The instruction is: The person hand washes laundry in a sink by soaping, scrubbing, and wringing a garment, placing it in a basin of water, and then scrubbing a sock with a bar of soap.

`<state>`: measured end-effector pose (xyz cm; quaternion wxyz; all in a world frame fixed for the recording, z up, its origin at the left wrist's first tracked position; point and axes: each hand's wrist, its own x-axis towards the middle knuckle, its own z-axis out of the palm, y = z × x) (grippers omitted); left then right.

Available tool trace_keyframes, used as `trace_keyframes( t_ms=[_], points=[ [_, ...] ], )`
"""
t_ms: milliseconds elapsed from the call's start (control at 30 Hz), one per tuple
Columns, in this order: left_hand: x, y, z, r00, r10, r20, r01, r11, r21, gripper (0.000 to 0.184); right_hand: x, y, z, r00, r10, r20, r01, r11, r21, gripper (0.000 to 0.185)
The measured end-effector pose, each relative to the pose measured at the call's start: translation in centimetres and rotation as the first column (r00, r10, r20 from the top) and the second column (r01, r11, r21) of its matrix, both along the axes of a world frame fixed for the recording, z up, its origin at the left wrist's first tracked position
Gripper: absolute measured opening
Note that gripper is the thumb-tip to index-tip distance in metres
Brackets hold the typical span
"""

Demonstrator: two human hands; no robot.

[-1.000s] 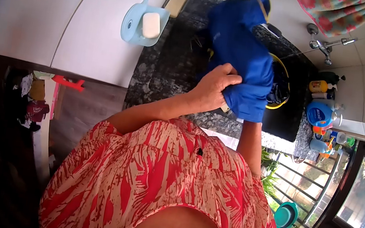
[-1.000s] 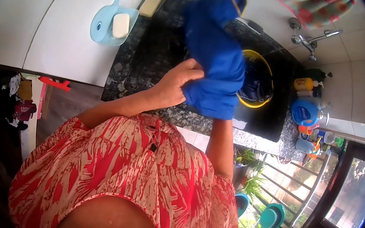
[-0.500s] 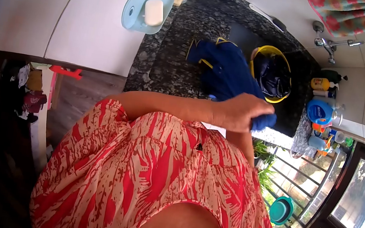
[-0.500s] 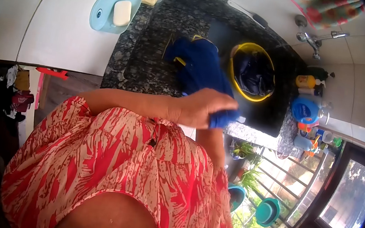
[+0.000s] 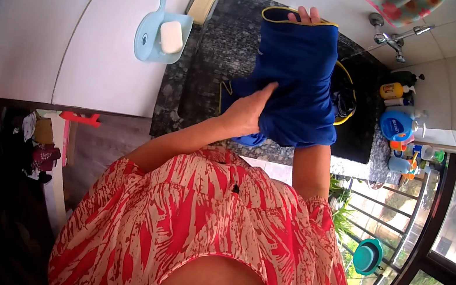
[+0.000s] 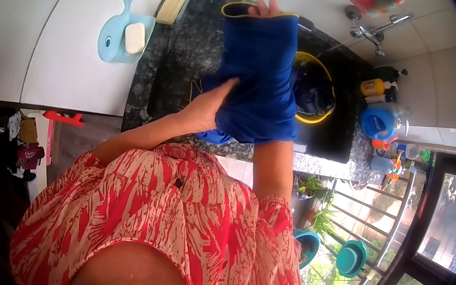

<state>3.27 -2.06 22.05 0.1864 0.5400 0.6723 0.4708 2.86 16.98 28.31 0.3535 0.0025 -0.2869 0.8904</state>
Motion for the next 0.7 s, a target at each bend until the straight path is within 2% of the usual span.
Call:
trace_keyframes(
  t_ms=[33, 67, 133, 200, 233, 267, 300, 367, 400, 433, 467, 500, 533, 567, 600, 667, 700],
  points=[
    [-0.4, 0.1, -0.5, 0.989, -0.053, -0.141, 0.046, 0.997, -0.058, 0.079, 0.7, -1.2, 2.2, 0.992, 0.096, -0.081, -0.102, 0.991, -0.083, 0.039],
    [-0.6, 0.4, -0.2, 0.966, -0.129, -0.226, 0.099, 0.985, -0.140, 0.073, 0.7, -1.8, 3.0, 0.999, -0.027, 0.043, 0.022, 0.995, 0.100, 0.033],
    [-1.0, 0.8, 0.5, 0.886, -0.287, -0.365, 0.173, 0.933, -0.316, 0.062, 0.3, -2.9, 4.0, 0.923, -0.325, 0.208, 0.195, 0.858, 0.476, 0.026],
    [-1.7, 0.8, 0.6, 0.944, -0.293, -0.151, 0.264, 0.946, -0.186, 0.050, -0.8, -2.0, 3.6, 0.969, -0.247, 0.004, 0.216, 0.855, 0.472, 0.024],
    [-2.1, 0.5, 0.8, 0.951, -0.306, -0.039, 0.300, 0.947, -0.113, 0.044, -0.5, -1.4, 3.7, 0.994, -0.110, -0.003, 0.101, 0.907, 0.408, 0.018],
    [-2.5, 0.0, 1.1, 0.930, -0.329, 0.161, 0.341, 0.938, -0.055, 0.041, -0.3, -1.0, 4.0, 1.000, 0.026, -0.010, -0.021, 0.942, 0.336, 0.015],
    [-2.7, -0.9, 2.8, 0.867, -0.349, 0.356, 0.370, 0.929, 0.010, 0.038, 0.0, -0.7, 4.6, 0.988, 0.153, -0.017, -0.143, 0.955, 0.260, 0.014],
    [-3.7, -1.3, 4.9, 0.654, -0.374, 0.658, 0.352, 0.920, 0.173, 0.032, 0.0, -1.4, 3.5, 0.986, 0.144, 0.088, -0.157, 0.973, 0.167, 0.017],
    [-5.0, -0.6, 5.5, 0.524, -0.384, 0.761, 0.298, 0.919, 0.258, 0.030, -0.1, -1.4, 2.1, 0.973, 0.134, 0.189, -0.170, 0.967, 0.188, 0.016],
    [-5.9, -0.1, 6.6, 0.401, -0.263, 0.877, 0.123, 0.965, 0.233, 0.029, 0.3, -1.3, -0.1, 0.929, 0.090, 0.360, -0.186, 0.952, 0.241, 0.017],
    [-7.3, 0.4, 7.2, 0.317, -0.308, 0.897, 0.099, 0.951, 0.292, 0.026, 0.5, -0.9, -3.3, 0.818, 0.009, 0.575, -0.242, 0.912, 0.330, 0.019],
    [-8.6, 1.1, 5.8, 0.223, -0.179, 0.958, -0.091, 0.975, 0.203, 0.028, 1.3, -0.4, -6.9, 0.619, -0.110, 0.777, -0.375, 0.829, 0.416, 0.024],
    [-10.3, 1.7, 2.8, 0.087, -0.180, 0.980, -0.083, 0.979, 0.187, 0.028, 2.6, 0.2, -9.8, 0.380, -0.247, 0.891, -0.567, 0.699, 0.436, 0.028],
    [-11.4, 1.2, -0.3, -0.051, -0.181, 0.982, -0.083, 0.981, 0.176, 0.028, 4.2, 0.5, -11.7, 0.172, -0.348, 0.921, -0.738, 0.574, 0.355, 0.034],
    [-11.3, 0.1, -2.2, -0.072, -0.081, 0.994, -0.086, 0.993, 0.075, 0.028, 5.9, 0.7, -11.9, 0.034, -0.392, 0.919, -0.837, 0.492, 0.241, 0.039],
    [-11.0, -1.9, -4.7, -0.108, 0.132, 0.985, -0.050, 0.989, -0.138, 0.030, 8.8, 1.0, -8.0, -0.103, -0.350, 0.931, -0.902, 0.427, 0.061, 0.050],
    [-10.9, -2.6, -5.2, -0.047, 0.092, 0.995, 0.017, 0.996, -0.091, 0.031, 9.6, 1.4, -5.1, -0.120, -0.296, 0.948, -0.900, 0.436, 0.022, 0.056]
  ],
)
